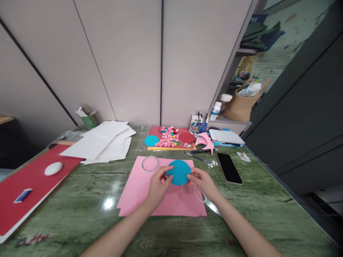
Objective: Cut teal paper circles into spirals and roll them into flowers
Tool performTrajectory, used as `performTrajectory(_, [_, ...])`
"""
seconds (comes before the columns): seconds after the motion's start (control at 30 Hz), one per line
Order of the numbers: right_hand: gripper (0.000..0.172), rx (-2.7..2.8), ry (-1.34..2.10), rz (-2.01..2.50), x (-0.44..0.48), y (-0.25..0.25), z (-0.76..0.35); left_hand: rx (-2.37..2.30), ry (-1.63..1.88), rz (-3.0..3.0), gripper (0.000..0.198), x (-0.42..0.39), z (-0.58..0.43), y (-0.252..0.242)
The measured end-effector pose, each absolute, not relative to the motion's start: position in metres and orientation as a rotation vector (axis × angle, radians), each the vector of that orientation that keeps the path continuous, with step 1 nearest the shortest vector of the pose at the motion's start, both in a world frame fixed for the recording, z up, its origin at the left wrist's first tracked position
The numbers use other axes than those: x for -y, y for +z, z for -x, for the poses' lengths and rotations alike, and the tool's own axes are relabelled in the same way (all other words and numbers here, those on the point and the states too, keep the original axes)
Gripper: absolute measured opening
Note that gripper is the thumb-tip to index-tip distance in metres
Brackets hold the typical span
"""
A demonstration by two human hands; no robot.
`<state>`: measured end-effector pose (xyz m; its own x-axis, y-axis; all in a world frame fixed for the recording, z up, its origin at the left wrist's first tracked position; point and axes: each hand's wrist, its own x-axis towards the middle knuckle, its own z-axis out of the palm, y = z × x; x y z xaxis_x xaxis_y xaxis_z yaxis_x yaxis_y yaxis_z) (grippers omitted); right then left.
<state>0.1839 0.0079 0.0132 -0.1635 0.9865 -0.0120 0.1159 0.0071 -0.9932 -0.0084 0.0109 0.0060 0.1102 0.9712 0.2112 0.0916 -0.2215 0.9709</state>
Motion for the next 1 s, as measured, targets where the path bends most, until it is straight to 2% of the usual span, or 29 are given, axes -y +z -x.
performTrajectory(0.13, [0.024, 1.457, 1.248, 1.242, -0.005, 0.015, -0.181, -1.104, 1.222, -1.522, 0.019, -0.012, 0.009, 0.006])
performTrajectory(0.3, [0.022, 1.591, 1.147, 1.310, -0.006, 0.024, -0.192, -1.123, 1.270, -1.500, 0.022, -0.014, 0.014, 0.012])
performTrajectory(0.4, [0.020, 1.856, 0.912, 1.509, -0.007, 0.030, -0.212, -1.187, 1.361, -1.461, 0.026, -0.019, 0.021, 0.017])
performTrajectory(0.5, [0.030, 2.095, 0.640, 1.756, -0.007, 0.029, -0.231, -1.234, 1.481, -1.376, 0.034, -0.025, 0.026, 0.019])
performTrajectory(0.6, [0.031, 2.278, 0.482, 1.988, -0.005, 0.024, -0.237, -1.248, 1.555, -1.312, 0.037, -0.027, 0.029, 0.021])
performTrajectory(0.83, [0.040, 2.372, 0.373, 2.167, 0.004, 0.030, -0.233, -1.289, 1.624, -1.345, 0.038, -0.025, 0.028, 0.024])
performTrajectory(1.0, [0.035, 2.437, 0.379, 2.313, 0.007, 0.028, -0.231, -1.272, 1.621, -1.367, 0.034, -0.025, 0.028, 0.021])
